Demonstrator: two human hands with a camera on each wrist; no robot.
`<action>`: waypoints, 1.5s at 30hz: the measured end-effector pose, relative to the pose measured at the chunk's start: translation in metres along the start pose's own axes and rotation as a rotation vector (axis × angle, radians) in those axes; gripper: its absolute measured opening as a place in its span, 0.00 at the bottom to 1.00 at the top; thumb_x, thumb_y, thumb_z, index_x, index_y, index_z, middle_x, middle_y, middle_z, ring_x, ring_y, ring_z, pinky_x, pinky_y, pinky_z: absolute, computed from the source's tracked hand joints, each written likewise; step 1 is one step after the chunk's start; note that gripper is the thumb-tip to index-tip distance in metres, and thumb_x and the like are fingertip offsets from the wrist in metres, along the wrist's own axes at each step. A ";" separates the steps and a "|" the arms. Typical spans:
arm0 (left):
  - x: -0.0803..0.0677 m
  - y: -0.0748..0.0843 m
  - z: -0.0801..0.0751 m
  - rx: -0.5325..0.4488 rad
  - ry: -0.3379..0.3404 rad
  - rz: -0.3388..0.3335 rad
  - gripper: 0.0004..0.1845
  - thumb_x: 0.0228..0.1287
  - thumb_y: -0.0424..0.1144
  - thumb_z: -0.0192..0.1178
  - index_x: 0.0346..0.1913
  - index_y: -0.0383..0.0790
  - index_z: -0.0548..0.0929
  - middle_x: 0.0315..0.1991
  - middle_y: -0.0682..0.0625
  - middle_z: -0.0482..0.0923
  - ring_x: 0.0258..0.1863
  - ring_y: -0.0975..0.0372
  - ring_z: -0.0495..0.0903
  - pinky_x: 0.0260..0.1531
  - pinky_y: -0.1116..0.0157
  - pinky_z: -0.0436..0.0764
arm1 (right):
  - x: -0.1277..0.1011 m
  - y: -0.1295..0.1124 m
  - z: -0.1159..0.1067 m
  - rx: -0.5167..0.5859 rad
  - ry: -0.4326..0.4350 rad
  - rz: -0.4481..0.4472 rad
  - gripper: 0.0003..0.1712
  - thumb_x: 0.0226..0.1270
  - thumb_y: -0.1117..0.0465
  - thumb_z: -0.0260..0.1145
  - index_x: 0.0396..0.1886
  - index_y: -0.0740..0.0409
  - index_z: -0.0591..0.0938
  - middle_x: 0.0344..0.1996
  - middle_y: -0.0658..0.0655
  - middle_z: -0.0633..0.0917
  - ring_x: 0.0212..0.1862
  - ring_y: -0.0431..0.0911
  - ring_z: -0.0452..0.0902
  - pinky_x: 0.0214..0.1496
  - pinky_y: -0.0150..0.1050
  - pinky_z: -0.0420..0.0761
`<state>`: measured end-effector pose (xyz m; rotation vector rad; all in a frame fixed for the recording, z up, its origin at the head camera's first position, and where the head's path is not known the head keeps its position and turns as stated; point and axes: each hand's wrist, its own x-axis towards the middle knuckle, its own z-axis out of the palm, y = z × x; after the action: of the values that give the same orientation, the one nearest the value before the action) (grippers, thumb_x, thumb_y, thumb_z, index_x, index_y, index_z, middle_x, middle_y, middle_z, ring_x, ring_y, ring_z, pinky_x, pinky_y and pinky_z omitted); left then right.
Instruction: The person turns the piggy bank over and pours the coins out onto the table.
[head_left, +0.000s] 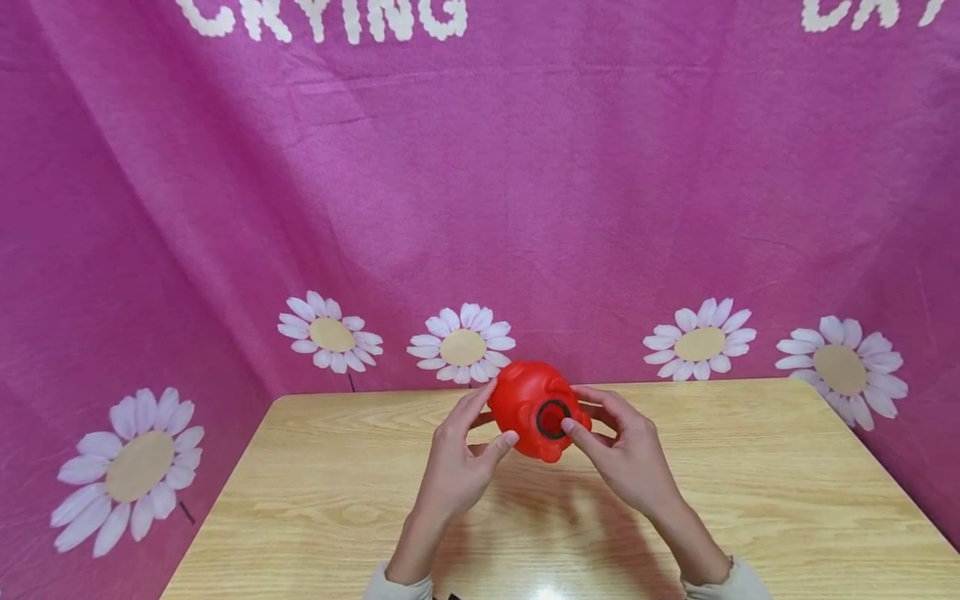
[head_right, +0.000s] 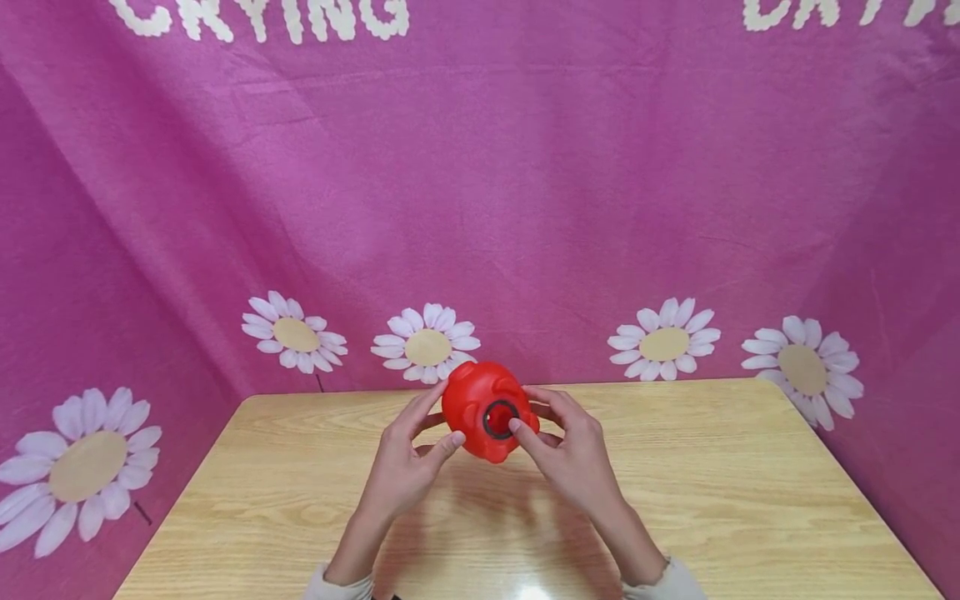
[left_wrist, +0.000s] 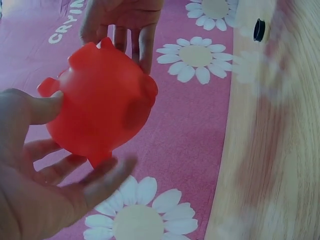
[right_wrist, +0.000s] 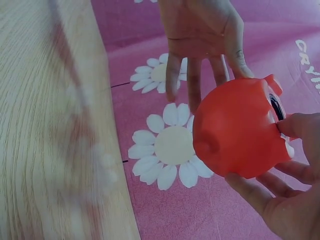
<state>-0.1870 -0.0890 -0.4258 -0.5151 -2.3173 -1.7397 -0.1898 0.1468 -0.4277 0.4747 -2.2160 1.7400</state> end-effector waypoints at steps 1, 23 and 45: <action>0.000 0.000 0.000 -0.030 -0.011 -0.007 0.39 0.69 0.32 0.72 0.81 0.49 0.71 0.74 0.45 0.75 0.63 0.43 0.84 0.46 0.59 0.93 | 0.000 0.000 0.000 0.004 -0.002 -0.001 0.24 0.71 0.67 0.75 0.65 0.60 0.83 0.63 0.61 0.86 0.57 0.33 0.87 0.50 0.35 0.91; 0.001 0.003 -0.003 -0.165 -0.009 -0.017 0.41 0.63 0.36 0.77 0.78 0.54 0.74 0.72 0.50 0.76 0.66 0.44 0.76 0.44 0.60 0.94 | -0.006 -0.007 0.008 0.076 -0.047 0.040 0.23 0.66 0.71 0.76 0.60 0.64 0.82 0.60 0.64 0.85 0.59 0.41 0.88 0.47 0.39 0.93; 0.002 -0.001 -0.021 -0.051 -0.062 0.113 0.40 0.61 0.38 0.76 0.77 0.52 0.76 0.73 0.48 0.77 0.66 0.47 0.79 0.49 0.59 0.91 | -0.006 -0.011 0.004 0.085 -0.178 0.040 0.27 0.74 0.69 0.70 0.71 0.63 0.77 0.69 0.66 0.81 0.66 0.59 0.83 0.57 0.37 0.91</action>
<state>-0.1905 -0.1088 -0.4197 -0.7046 -2.2420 -1.7582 -0.1794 0.1406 -0.4213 0.6318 -2.2916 1.8855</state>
